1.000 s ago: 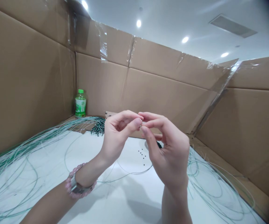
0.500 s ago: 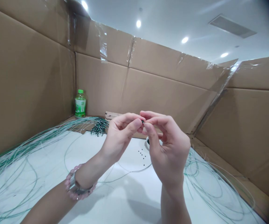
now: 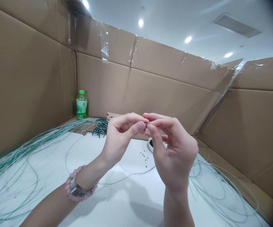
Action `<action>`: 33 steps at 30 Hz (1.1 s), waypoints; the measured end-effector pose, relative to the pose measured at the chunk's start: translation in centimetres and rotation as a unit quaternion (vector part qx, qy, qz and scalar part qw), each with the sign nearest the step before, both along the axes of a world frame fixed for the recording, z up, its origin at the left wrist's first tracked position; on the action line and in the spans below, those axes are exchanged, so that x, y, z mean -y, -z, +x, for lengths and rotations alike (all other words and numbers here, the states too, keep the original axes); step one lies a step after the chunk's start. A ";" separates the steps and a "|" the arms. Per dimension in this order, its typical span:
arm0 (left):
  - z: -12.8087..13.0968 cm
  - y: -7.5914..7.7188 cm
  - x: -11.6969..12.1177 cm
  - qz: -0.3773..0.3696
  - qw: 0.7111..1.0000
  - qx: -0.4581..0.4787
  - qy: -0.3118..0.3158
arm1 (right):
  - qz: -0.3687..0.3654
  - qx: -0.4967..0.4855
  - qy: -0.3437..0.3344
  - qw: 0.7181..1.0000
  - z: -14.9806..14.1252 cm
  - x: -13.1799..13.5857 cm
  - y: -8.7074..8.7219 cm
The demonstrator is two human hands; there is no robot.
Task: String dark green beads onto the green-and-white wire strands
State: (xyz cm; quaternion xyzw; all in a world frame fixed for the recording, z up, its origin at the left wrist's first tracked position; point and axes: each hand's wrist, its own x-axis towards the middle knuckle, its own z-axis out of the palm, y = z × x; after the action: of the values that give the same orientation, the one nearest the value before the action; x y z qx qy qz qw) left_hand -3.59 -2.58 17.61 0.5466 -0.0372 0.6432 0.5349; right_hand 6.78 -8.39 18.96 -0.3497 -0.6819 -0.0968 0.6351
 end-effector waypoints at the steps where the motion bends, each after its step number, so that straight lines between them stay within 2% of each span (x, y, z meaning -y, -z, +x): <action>1: 0.0 0.1 0.0 0.009 1.000 -0.002 -0.011 | 0.003 -0.001 -0.003 1.000 0.0 0.0 0.0; 6: 0.0 0.3 0.0 0.028 0.998 -0.005 -0.048 | 0.014 -0.015 -0.029 0.999 0.0 0.1 -0.2; 10: 0.3 0.4 0.3 -0.003 0.998 0.002 -0.060 | 0.015 -0.019 -0.028 0.999 0.0 0.3 -0.4; 16: 0.7 0.5 0.7 -0.036 0.997 0.021 -0.064 | 0.008 -0.038 -0.046 0.998 -0.2 0.5 -0.4; 23: 0.7 0.7 0.9 -0.040 0.997 0.035 -0.064 | 0.000 -0.045 -0.080 0.996 -0.5 0.6 -0.4; 30: 0.5 0.7 0.7 -0.028 0.996 0.025 -0.080 | 0.012 -0.014 -0.056 0.998 -0.1 0.8 -0.5; 33: 0.3 0.5 0.4 0.013 0.995 0.012 -0.095 | 0.044 -0.007 -0.033 0.998 0.0 0.7 -0.5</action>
State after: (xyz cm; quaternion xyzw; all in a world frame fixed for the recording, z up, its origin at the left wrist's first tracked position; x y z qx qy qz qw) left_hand -3.27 -3.02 17.12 0.5466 0.0003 0.6969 0.4642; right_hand 6.79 -9.08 19.49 -0.2995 -0.6833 -0.1033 0.6578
